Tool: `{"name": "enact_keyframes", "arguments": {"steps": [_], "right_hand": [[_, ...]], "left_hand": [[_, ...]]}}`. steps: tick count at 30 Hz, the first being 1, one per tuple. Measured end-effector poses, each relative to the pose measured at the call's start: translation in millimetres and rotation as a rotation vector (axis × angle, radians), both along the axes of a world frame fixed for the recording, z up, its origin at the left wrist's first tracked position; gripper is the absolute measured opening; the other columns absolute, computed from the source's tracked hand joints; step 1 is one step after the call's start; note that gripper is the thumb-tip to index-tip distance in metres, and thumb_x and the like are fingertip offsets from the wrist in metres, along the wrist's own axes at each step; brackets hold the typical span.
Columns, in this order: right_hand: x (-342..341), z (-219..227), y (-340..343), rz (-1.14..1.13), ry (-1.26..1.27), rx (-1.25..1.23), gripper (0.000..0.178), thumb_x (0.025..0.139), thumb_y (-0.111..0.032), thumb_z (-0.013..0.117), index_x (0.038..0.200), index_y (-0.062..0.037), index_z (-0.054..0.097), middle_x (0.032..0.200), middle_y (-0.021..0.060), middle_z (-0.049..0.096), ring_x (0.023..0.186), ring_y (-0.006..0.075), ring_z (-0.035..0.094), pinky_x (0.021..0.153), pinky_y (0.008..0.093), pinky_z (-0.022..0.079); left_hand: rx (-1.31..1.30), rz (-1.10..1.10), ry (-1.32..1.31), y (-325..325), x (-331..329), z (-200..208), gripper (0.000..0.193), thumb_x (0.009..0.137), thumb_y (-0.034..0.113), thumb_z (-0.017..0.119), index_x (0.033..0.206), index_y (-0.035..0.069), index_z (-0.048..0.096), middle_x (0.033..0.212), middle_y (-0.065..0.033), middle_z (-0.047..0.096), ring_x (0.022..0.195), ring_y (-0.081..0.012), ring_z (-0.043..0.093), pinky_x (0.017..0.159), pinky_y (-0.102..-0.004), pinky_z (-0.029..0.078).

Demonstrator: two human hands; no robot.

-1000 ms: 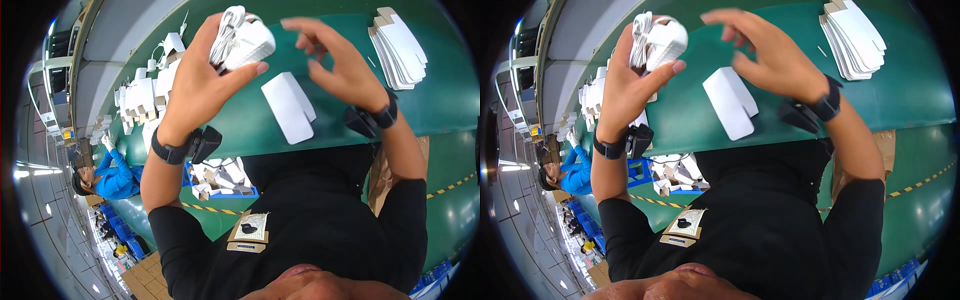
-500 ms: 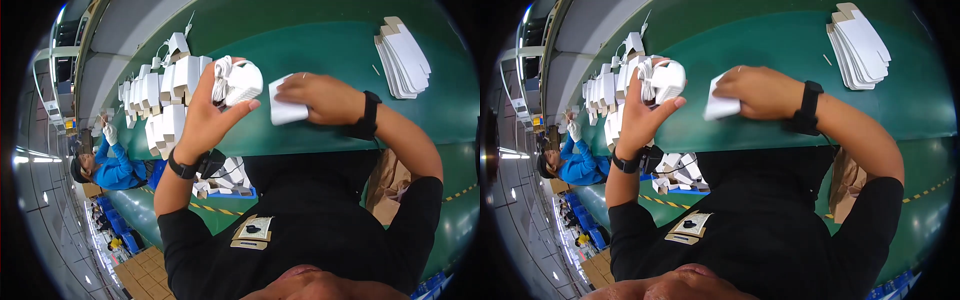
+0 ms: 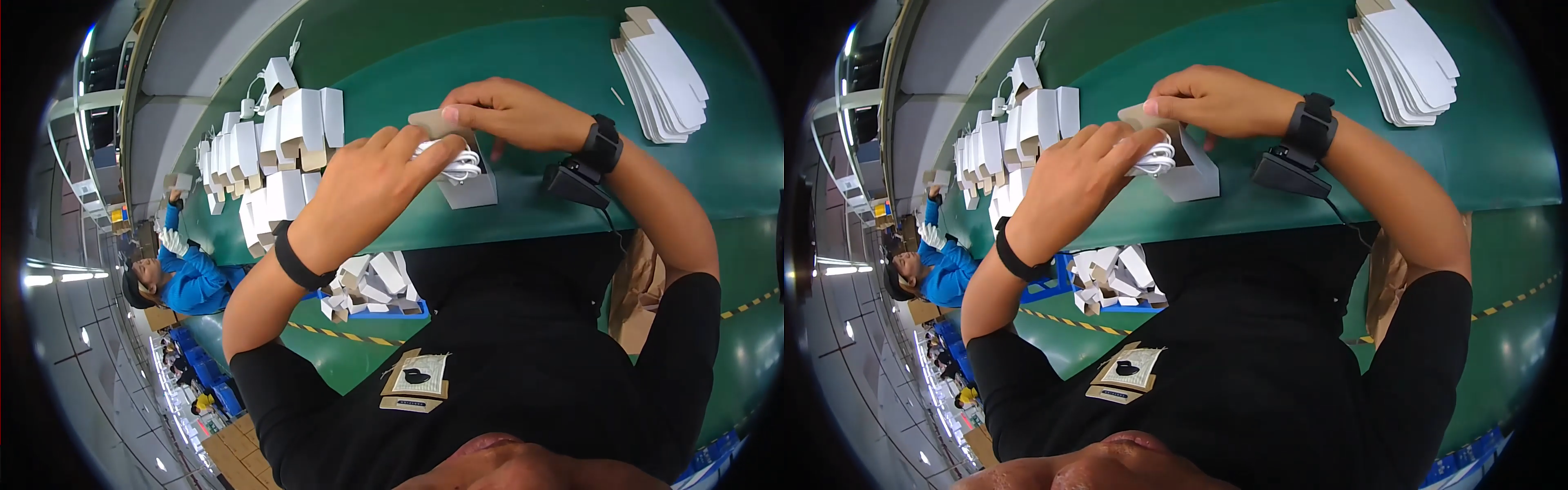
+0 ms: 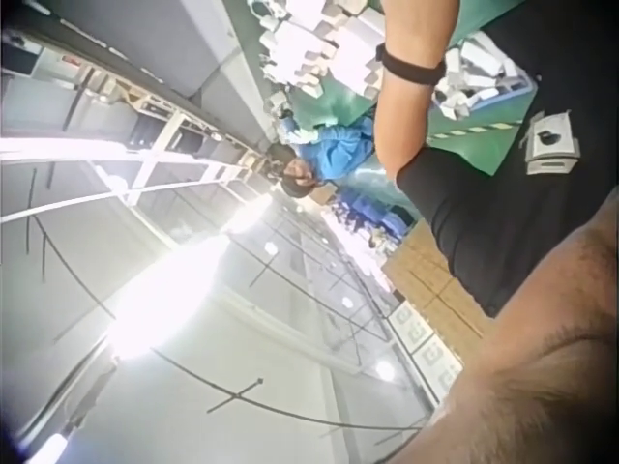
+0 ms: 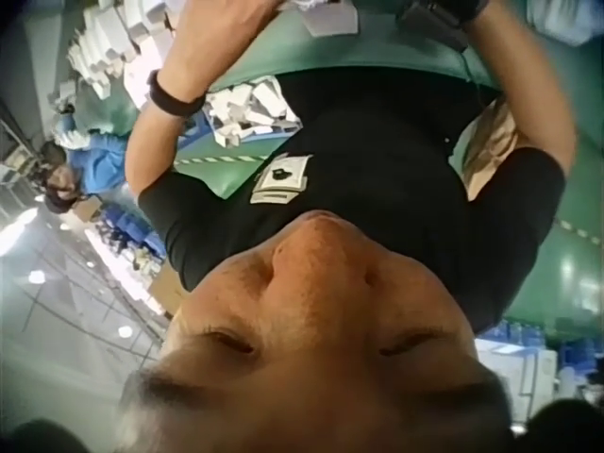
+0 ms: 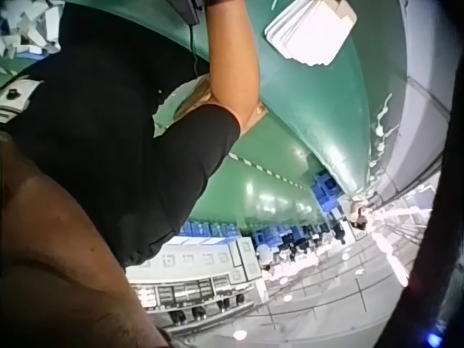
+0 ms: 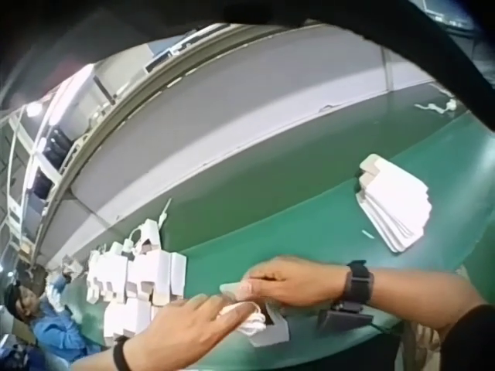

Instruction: The person folds a white box by hand, inserts a white charger and its cable, and closes the box before repeating the process.

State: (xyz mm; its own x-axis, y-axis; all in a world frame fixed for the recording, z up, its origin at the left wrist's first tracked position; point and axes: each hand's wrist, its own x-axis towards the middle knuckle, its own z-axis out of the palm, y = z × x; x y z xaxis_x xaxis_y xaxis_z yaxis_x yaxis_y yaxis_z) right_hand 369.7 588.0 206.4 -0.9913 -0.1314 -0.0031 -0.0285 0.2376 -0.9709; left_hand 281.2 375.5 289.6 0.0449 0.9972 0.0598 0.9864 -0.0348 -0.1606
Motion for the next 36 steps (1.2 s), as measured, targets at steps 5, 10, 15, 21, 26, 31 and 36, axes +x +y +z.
{"name": "enact_keyframes", "arguments": {"steps": [5, 10, 15, 21, 26, 31, 36], "right_hand": [[10.4, 1.5, -6.3, -0.070, 0.063, -0.043, 0.038, 0.106, -0.033, 0.052, 0.110, 0.0004, 0.069, 0.078, 0.0052, 0.063, 0.069, 0.0119, 0.059, 0.059, 0.0290, 0.050], [20.3, -2.8, -15.2, -0.196, 0.206, 0.127, 0.035, 0.105, -0.030, 0.052, 0.115, -0.0007, 0.069, 0.085, 0.0058, 0.065, 0.067, 0.0122, 0.059, 0.059, 0.0280, 0.051], [30.6, -20.7, -25.0, -0.239, 0.243, 0.018, 0.033, 0.105, -0.026, 0.051, 0.122, -0.0020, 0.067, 0.095, 0.0083, 0.067, 0.072, 0.0127, 0.061, 0.063, 0.0285, 0.052], [56.6, -11.3, -43.9, -0.137, 0.314, -0.002, 0.049, 0.093, -0.014, 0.066, 0.141, -0.0072, 0.054, 0.127, 0.0101, 0.064, 0.096, 0.0218, 0.064, 0.075, 0.0307, 0.054], [56.5, -18.8, -53.1, -0.146, 0.403, 0.122, 0.070, 0.083, -0.006, 0.073, 0.148, -0.0096, 0.046, 0.140, 0.0094, 0.058, 0.110, 0.0279, 0.062, 0.077, 0.0328, 0.055], [62.1, -18.9, -56.0, -0.133, 0.351, 0.111, 0.068, 0.084, -0.005, 0.072, 0.147, -0.0089, 0.047, 0.140, 0.0094, 0.058, 0.111, 0.0279, 0.062, 0.077, 0.0339, 0.055], [63.3, -16.9, -60.3, -0.125, 0.413, 0.152, 0.068, 0.083, -0.004, 0.072, 0.146, -0.0081, 0.047, 0.139, 0.0118, 0.059, 0.111, 0.0312, 0.063, 0.085, 0.0370, 0.055]], "left_hand": [[-0.064, 0.067, 0.052, 5.7, 4.3, 0.8, 0.025, 0.084, 0.007, 0.062, 0.108, 0.005, 0.055, 0.085, -0.0059, 0.056, 0.074, -0.0211, 0.060, 0.061, -0.0320, 0.051], [-0.320, 0.184, 0.112, -1.9, 20.9, 14.1, 0.033, 0.084, 0.005, 0.065, 0.114, 0.001, 0.053, 0.091, -0.0087, 0.055, 0.084, -0.0246, 0.060, 0.067, -0.0357, 0.052], [-0.295, 0.208, 0.084, -9.3, 27.4, 12.4, 0.029, 0.086, 0.006, 0.062, 0.112, 0.002, 0.051, 0.089, -0.0101, 0.052, 0.083, -0.0248, 0.059, 0.067, -0.0355, 0.051], [-0.246, 0.266, 0.053, -20.2, 39.5, 7.3, 0.027, 0.086, 0.006, 0.063, 0.109, 0.003, 0.050, 0.089, -0.0098, 0.052, 0.083, -0.0246, 0.059, 0.067, -0.0355, 0.051], [-0.257, 0.287, 0.067, -26.6, 42.5, 14.3, 0.028, 0.085, 0.006, 0.063, 0.109, 0.003, 0.050, 0.089, -0.0091, 0.052, 0.081, -0.0246, 0.060, 0.066, -0.0350, 0.051], [-0.378, 0.280, 0.203, -27.6, 44.3, 18.7, 0.026, 0.082, 0.005, 0.064, 0.104, 0.004, 0.050, 0.085, -0.0080, 0.053, 0.076, -0.0221, 0.061, 0.060, -0.0343, 0.051], [-0.479, 0.193, 0.394, -15.4, 59.1, 19.7, 0.024, 0.080, 0.008, 0.066, 0.099, 0.005, 0.051, 0.080, -0.0064, 0.055, 0.071, -0.0171, 0.061, 0.054, -0.0300, 0.047]]}}
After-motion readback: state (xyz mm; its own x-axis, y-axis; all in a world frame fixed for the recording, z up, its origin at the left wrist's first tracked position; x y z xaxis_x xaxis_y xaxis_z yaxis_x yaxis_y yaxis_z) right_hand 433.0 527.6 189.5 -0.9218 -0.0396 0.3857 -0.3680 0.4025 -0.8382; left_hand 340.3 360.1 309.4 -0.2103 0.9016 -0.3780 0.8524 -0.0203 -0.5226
